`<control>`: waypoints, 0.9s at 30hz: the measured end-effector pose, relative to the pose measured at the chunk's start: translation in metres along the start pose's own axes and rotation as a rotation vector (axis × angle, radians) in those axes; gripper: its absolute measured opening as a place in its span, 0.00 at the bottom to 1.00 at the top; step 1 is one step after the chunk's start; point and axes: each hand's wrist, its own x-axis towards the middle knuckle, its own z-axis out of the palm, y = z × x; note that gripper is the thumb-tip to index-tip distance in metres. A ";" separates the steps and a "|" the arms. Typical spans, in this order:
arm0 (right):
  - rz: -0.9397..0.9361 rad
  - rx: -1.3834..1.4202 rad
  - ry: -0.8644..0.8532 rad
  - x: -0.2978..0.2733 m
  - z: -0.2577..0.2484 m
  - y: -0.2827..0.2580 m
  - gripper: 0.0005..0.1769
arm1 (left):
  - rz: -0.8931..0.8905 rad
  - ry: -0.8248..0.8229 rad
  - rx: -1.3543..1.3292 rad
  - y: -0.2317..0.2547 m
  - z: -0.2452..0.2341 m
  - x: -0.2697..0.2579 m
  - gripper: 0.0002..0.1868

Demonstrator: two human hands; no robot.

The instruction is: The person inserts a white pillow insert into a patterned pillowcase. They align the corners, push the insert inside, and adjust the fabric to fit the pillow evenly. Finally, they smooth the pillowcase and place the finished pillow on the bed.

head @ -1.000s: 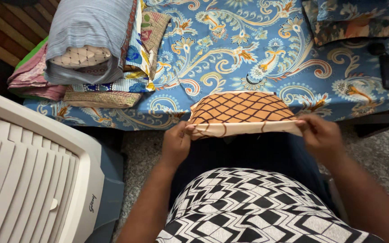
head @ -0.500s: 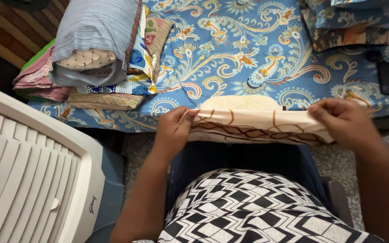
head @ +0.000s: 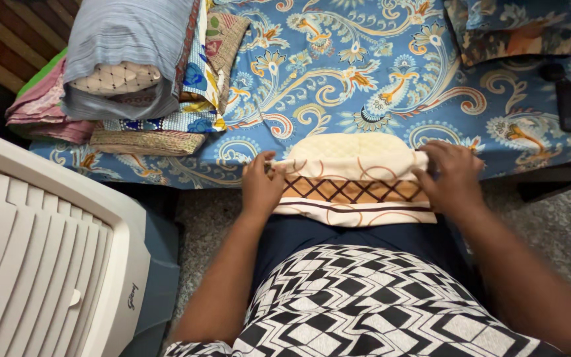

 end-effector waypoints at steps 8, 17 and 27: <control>-0.101 0.161 -0.208 -0.013 0.064 -0.013 0.19 | 0.224 -0.303 0.006 0.000 0.062 -0.021 0.20; 0.074 0.160 -0.345 0.001 0.117 -0.027 0.12 | 0.299 -0.781 0.373 -0.009 0.100 -0.038 0.41; 0.166 0.383 -0.223 -0.011 0.121 -0.014 0.08 | 0.281 -0.808 0.411 -0.004 0.095 -0.040 0.44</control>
